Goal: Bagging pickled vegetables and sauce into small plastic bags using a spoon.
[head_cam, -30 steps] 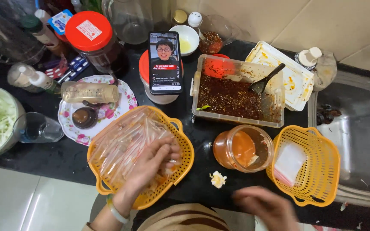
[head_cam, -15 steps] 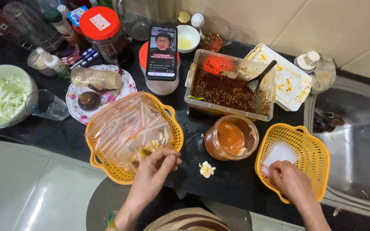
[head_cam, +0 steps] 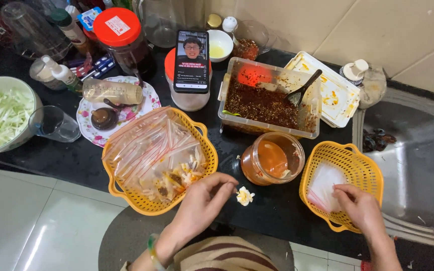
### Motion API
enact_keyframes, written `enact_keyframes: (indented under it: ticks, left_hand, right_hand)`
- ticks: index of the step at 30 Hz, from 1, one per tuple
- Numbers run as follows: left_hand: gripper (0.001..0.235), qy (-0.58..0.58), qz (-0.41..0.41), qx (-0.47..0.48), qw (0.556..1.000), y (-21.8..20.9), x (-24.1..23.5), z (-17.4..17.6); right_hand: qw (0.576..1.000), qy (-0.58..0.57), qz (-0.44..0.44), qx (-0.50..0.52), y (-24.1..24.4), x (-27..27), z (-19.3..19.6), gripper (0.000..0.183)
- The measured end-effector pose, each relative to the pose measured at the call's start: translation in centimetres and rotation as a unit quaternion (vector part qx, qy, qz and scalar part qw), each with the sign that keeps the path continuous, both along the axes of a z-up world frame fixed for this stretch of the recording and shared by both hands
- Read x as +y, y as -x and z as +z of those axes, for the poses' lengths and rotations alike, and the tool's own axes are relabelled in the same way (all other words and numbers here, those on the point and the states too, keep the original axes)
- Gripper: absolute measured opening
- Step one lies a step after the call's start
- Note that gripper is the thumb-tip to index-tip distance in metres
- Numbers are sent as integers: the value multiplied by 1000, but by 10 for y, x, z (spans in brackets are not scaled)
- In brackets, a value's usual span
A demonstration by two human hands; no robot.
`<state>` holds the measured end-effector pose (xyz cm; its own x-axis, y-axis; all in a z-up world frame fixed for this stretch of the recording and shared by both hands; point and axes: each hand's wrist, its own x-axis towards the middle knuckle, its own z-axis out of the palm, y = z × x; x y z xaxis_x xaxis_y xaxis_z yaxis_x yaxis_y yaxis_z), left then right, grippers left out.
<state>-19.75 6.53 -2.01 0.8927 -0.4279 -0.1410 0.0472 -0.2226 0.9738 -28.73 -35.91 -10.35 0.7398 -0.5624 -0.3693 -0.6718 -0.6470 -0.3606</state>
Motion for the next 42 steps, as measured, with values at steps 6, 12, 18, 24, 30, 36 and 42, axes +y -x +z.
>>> enact_keyframes:
  ticks: [6,12,18,24,30,36,42]
  left_hand:
    - [23,36,-108,-139,984,-10,-18,12]
    - [26,61,-274,-258,924,-5,-64,33]
    - [32,15,-333,-133,933,8,-80,15]
    - [20,-1,-325,-78,943,6,-75,2]
    - [21,-29,-292,-98,951,1,-71,-11]
    - [21,-9,-315,-57,947,-3,-58,2]
    - [17,1,-314,2,949,-13,-58,-15]
  right_hand:
    - [955,-35,-104,-275,26,12,39,23]
    - [884,-156,-116,-424,65,83,24,6]
    - [854,-286,-129,-415,78,135,-13,7]
    - [888,-295,-186,-299,70,154,14,9]
    - [902,-275,-100,-317,69,158,-1,10]
    - [896,-276,-110,-331,58,165,-11,7]
    - [892,-332,-157,-264,49,169,1,12]
